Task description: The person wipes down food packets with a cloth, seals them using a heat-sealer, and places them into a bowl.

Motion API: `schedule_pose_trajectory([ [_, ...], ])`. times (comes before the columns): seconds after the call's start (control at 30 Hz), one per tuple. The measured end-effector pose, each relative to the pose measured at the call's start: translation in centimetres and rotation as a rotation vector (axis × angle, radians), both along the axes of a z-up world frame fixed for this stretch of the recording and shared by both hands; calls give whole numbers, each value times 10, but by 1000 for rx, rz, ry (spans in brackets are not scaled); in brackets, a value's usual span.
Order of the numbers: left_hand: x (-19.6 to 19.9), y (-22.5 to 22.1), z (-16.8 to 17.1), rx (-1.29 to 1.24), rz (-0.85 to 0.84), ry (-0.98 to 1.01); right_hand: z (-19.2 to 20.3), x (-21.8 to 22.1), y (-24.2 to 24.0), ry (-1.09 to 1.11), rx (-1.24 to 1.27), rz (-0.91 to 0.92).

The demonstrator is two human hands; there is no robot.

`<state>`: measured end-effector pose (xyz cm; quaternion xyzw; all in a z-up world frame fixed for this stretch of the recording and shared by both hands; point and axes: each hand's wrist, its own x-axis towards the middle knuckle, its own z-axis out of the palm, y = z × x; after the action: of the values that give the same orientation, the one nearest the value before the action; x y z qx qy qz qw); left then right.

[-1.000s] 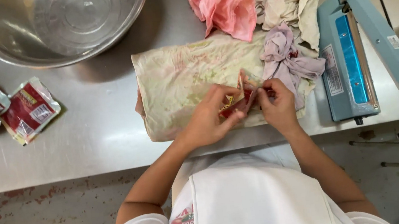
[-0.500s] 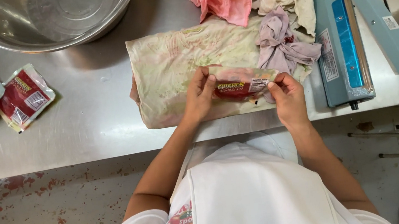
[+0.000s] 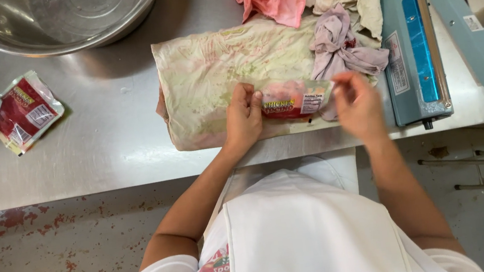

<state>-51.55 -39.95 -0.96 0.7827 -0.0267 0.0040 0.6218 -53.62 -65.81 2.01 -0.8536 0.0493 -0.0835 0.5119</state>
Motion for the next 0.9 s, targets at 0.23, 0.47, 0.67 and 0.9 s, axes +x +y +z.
schedule_pose_trajectory([
  [0.23, 1, 0, 7, -125, -38, 17, 32, 75, -22, -67, -673, 169],
  [0.47, 4, 1, 19, -151, -68, -21, 27, 101, -81, -294, -754, 144],
  [0.67, 21, -4, 16, -111, -24, -219, 152, -12, -75, -479, -669, 50],
  [0.9, 26, -6, 23, -111, 1, -216, 163, -7, -13, -777, -617, 123],
])
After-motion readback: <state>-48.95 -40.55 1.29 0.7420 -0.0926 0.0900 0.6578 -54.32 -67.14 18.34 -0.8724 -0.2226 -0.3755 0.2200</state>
